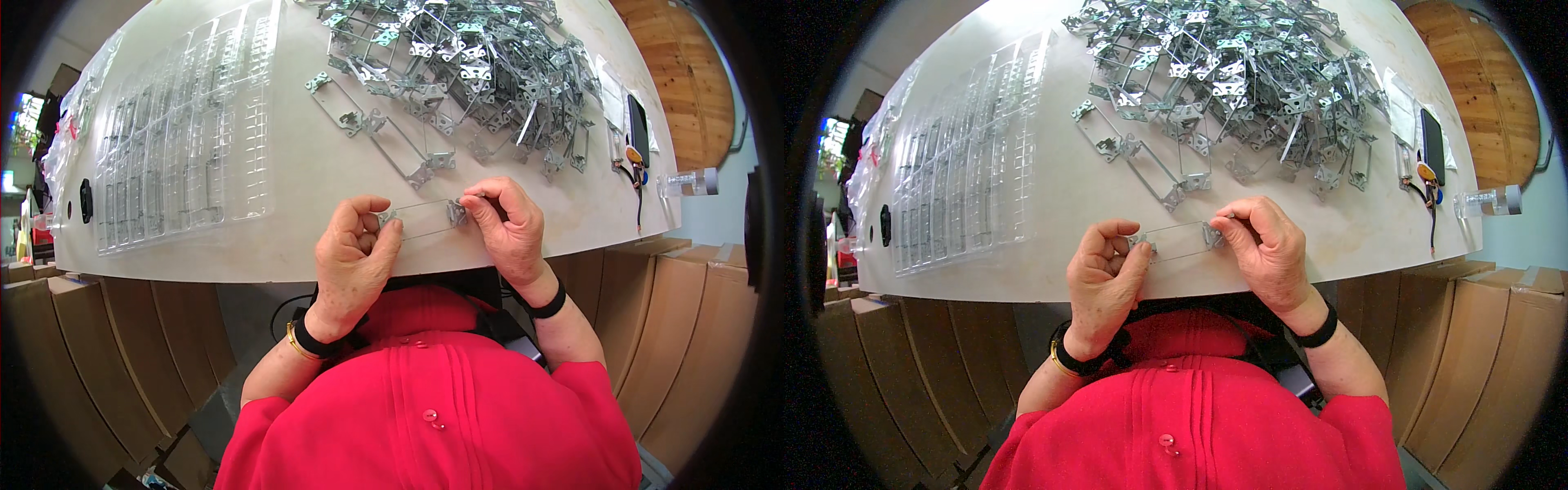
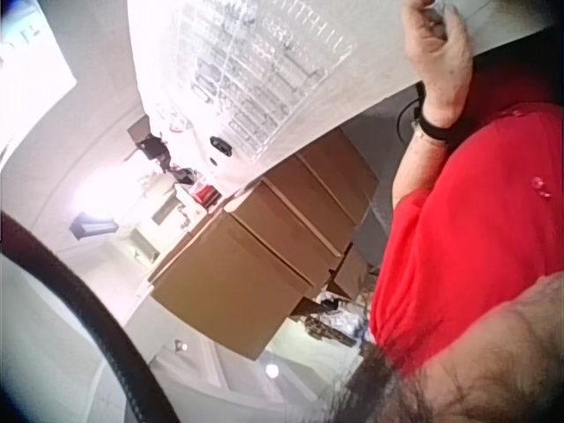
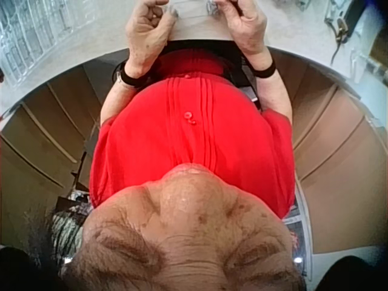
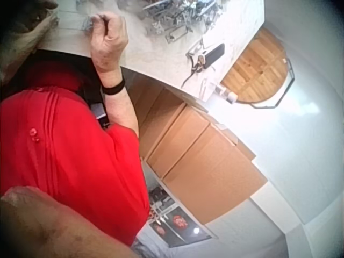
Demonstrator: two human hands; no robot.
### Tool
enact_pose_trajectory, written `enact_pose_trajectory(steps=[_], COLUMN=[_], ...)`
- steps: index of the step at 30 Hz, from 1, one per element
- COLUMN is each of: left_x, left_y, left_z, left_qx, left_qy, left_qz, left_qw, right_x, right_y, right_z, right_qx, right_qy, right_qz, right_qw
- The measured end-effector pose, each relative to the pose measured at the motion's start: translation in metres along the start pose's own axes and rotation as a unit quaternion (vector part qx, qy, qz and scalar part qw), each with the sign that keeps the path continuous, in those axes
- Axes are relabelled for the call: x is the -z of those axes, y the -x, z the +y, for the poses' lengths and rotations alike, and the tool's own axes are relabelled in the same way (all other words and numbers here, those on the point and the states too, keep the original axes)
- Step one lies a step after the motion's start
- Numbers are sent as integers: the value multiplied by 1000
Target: Assembling small metal rectangular frames and placing them into a plastic tray.
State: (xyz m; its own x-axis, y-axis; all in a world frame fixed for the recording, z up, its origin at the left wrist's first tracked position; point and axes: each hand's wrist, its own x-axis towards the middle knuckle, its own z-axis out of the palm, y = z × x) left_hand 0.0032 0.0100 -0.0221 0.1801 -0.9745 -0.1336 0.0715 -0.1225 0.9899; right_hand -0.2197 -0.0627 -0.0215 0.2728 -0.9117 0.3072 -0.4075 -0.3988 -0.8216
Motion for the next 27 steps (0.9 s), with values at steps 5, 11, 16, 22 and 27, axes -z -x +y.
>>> enact_pose_trajectory(steps=[5,11,16,22,27], left_x=[0,0,0,0,-2], left_y=[0,0,0,0,1], left_z=[0,1,-1,-1,0], left_qx=[5,9,3,4,2], left_qy=[-9,-9,-5,-7,11], left_qz=[1,5,3,4,0], left_qw=[1000,1000,1000,1000,1000], right_x=[0,0,0,2,1], right_y=[-1,-3,-2,-3,-5], right_z=[0,0,0,0,-4], right_qx=[19,23,22,8,58], right_qy=[8,-6,2,-9,14], right_qz=[0,-4,3,-17,-11], right_qw=[1000,1000,1000,1000,998])
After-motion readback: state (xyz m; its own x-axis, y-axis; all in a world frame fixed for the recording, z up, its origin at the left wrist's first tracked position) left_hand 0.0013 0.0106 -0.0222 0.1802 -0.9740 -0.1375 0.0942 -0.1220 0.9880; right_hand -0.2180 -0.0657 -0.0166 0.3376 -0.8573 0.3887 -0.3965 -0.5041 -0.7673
